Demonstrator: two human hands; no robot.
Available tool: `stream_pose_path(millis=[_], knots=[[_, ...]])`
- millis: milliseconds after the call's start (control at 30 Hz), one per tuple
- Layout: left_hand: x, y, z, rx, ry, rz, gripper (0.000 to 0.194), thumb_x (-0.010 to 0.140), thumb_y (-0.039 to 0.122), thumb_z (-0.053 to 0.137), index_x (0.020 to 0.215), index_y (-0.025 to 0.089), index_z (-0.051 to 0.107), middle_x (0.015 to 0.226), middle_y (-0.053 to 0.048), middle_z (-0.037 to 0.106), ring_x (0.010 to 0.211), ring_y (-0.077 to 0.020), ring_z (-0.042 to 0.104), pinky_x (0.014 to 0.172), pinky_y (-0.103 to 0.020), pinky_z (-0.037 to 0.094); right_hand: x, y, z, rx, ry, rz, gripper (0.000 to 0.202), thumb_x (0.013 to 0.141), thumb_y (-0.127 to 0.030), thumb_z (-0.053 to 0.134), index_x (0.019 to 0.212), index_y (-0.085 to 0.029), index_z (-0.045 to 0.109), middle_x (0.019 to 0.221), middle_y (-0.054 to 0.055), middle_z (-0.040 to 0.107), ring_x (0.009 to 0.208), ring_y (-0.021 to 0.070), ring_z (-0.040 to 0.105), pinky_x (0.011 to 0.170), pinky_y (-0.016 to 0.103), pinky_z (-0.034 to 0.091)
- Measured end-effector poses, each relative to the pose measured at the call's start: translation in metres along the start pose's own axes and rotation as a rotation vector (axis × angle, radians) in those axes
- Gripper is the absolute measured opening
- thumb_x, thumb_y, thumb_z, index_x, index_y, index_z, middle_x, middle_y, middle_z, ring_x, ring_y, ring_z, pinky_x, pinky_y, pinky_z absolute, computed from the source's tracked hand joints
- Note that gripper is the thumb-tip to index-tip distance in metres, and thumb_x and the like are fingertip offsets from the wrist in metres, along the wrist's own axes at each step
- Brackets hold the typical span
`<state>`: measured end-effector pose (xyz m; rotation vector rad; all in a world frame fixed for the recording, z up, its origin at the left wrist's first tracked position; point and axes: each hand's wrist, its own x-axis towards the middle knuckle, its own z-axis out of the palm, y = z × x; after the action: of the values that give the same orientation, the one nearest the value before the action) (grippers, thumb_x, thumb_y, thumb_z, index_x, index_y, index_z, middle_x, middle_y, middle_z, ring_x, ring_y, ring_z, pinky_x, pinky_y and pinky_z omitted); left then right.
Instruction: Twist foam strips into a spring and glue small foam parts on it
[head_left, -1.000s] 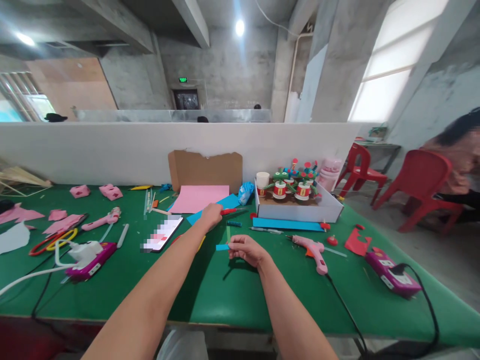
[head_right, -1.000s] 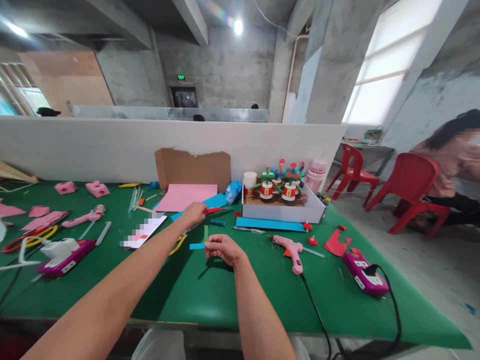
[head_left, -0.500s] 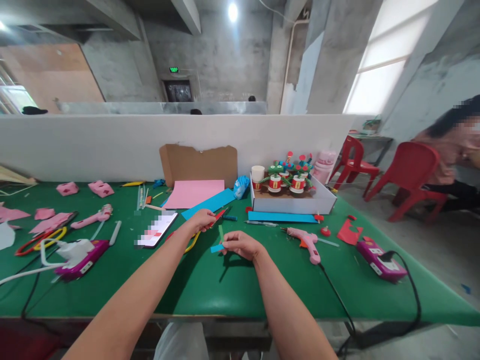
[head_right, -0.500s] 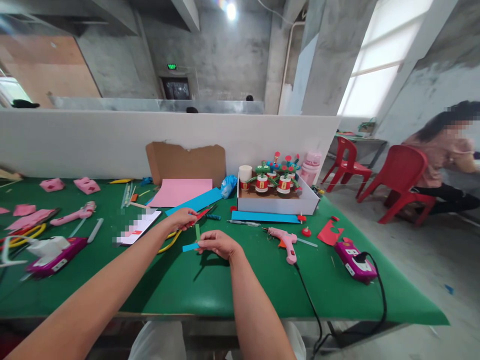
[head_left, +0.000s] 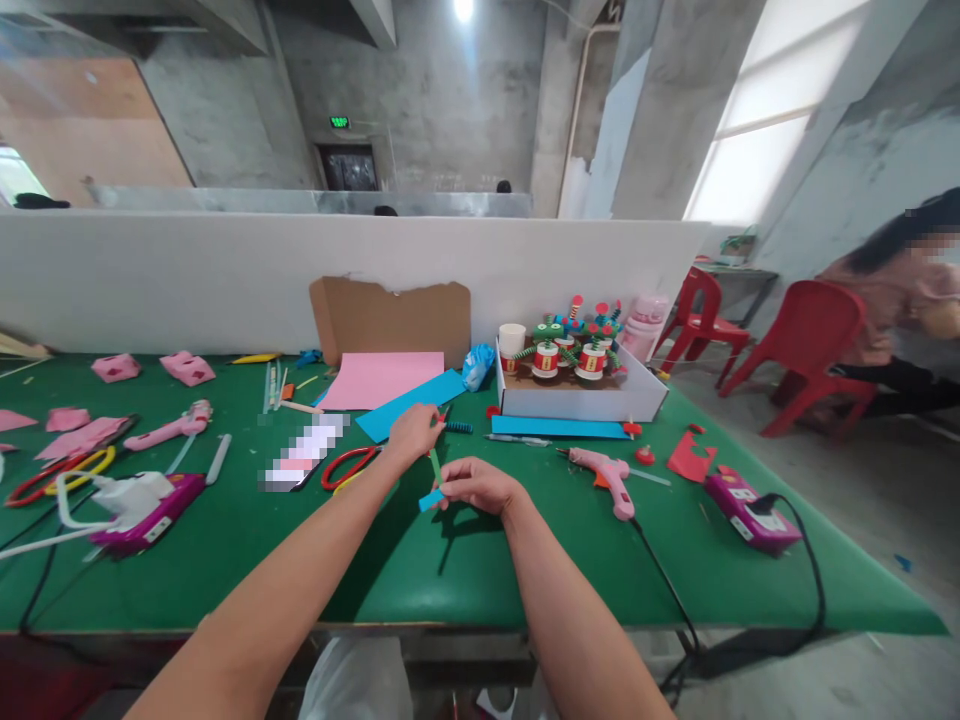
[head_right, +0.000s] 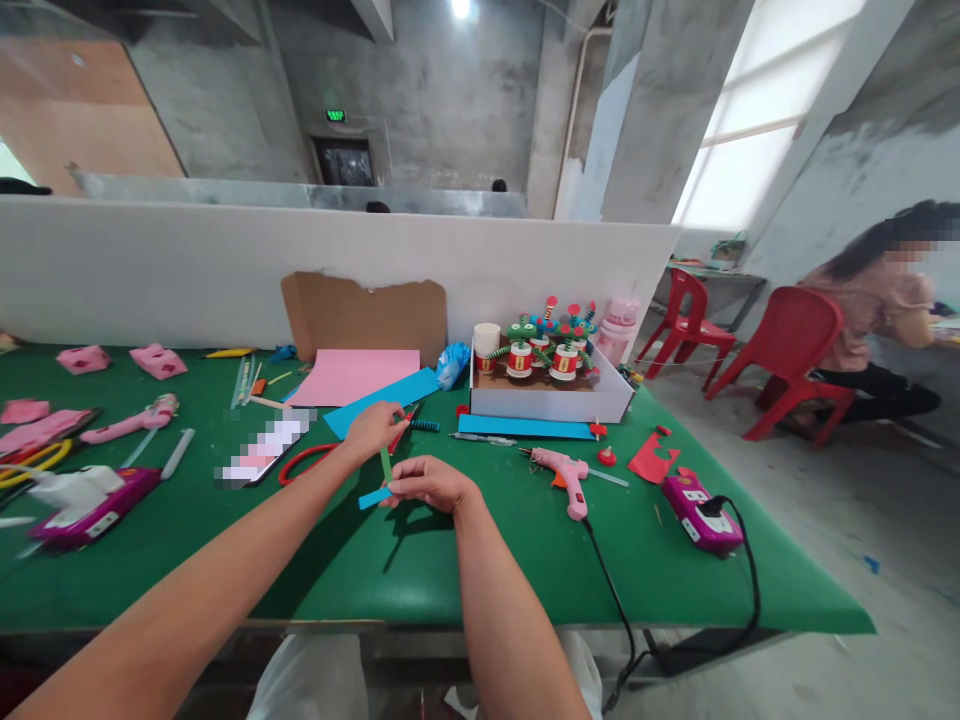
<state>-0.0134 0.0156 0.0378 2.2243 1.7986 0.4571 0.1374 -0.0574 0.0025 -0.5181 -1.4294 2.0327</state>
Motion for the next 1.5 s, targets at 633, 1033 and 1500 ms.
stream_pose_path(millis=[633, 1033, 1500], knots=[[0.044, 0.062, 0.036, 0.337, -0.217, 0.590, 0.046, 0.087, 0.011, 0.037, 0.114, 0.035, 0.065, 0.109, -0.006, 0.061, 0.101, -0.0219, 0.050, 0.082, -0.034, 0.039, -0.002, -0.002, 0.001, 0.013, -0.029, 0.005, 0.038, 0.056, -0.043, 0.084, 0.072, -0.013, 0.066, 0.068, 0.001, 0.067, 0.062, 0.0108, 0.059, 0.071, 0.027, 0.043], [0.050, 0.015, -0.014, 0.345, -0.138, 0.510, 0.043, 0.075, 0.006, 0.048, 0.101, 0.029, 0.073, 0.116, -0.005, 0.066, 0.103, -0.0238, 0.053, 0.090, -0.035, 0.037, 0.000, 0.000, -0.002, 0.018, -0.004, 0.021, 0.038, 0.058, -0.043, 0.084, 0.070, -0.013, 0.063, 0.064, 0.000, 0.066, 0.067, 0.0139, 0.066, 0.071, 0.027, 0.044], [0.001, -0.013, 0.011, 0.163, -0.132, 0.013, 0.031, 0.076, 0.039, 0.059, 0.093, 0.014, 0.065, 0.096, -0.015, 0.070, 0.088, -0.0280, 0.065, 0.071, -0.030, 0.046, -0.002, -0.001, -0.002, 0.014, 0.002, 0.015, 0.039, 0.057, -0.042, 0.085, 0.068, -0.013, 0.062, 0.063, 0.000, 0.066, 0.066, 0.0135, 0.065, 0.074, 0.029, 0.045]])
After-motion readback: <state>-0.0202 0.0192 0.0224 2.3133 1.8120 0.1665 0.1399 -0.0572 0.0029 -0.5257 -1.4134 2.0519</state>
